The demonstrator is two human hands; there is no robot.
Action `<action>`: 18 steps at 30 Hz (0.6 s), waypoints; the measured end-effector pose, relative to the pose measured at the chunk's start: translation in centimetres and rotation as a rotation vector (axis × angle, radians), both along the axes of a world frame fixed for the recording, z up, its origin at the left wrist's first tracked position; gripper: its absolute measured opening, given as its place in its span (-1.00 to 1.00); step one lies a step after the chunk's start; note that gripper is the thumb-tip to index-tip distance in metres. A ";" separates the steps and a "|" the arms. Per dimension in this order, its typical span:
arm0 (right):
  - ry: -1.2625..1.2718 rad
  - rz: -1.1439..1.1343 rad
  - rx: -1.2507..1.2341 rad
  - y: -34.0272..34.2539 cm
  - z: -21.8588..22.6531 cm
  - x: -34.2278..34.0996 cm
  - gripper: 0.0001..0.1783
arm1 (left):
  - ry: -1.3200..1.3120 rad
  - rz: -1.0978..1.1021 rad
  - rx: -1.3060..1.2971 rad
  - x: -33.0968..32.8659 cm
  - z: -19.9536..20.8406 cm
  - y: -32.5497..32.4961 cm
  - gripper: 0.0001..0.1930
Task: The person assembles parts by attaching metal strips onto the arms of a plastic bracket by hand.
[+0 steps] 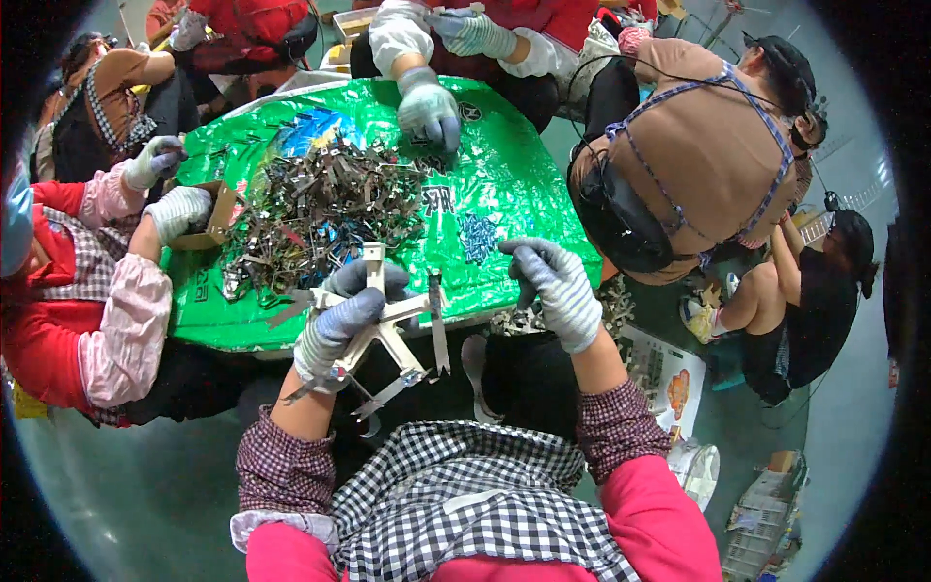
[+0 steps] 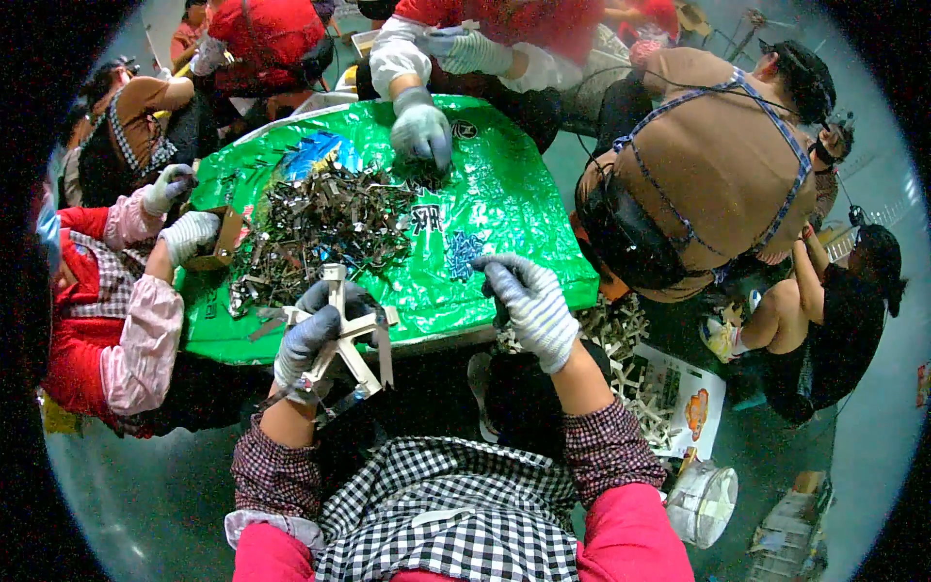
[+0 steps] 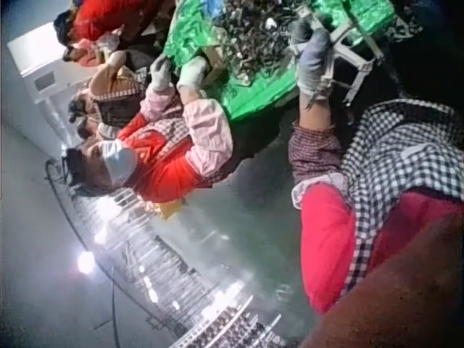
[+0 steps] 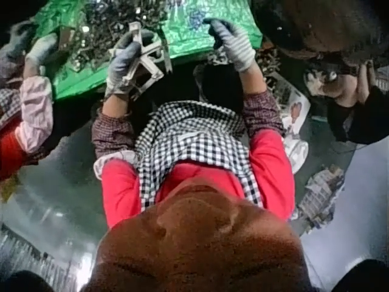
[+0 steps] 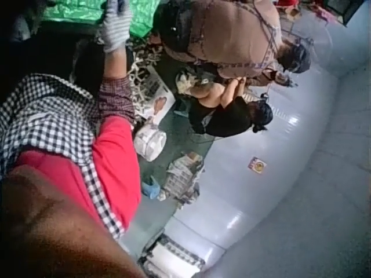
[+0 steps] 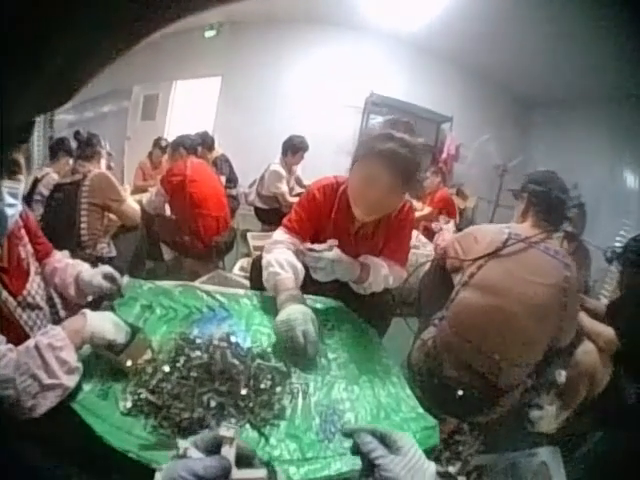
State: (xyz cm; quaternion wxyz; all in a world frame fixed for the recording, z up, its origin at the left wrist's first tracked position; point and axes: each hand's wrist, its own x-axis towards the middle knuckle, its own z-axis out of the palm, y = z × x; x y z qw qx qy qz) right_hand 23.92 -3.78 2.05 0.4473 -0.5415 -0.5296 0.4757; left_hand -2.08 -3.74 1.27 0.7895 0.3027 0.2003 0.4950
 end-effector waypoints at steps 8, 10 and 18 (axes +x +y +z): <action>-0.284 -0.053 0.191 6.2 -3.0 -0.9 -0.76 | 0.447 -0.302 0.236 2.0 2.3 1.5 -0.69; -0.342 -0.018 0.110 7.0 -3.0 -2.3 -0.76 | 0.472 -0.341 0.244 1.8 2.8 1.6 -0.68; -0.392 0.155 0.079 7.5 -4.0 -4.2 -0.73 | 0.560 -0.377 0.266 2.7 2.5 1.9 -0.63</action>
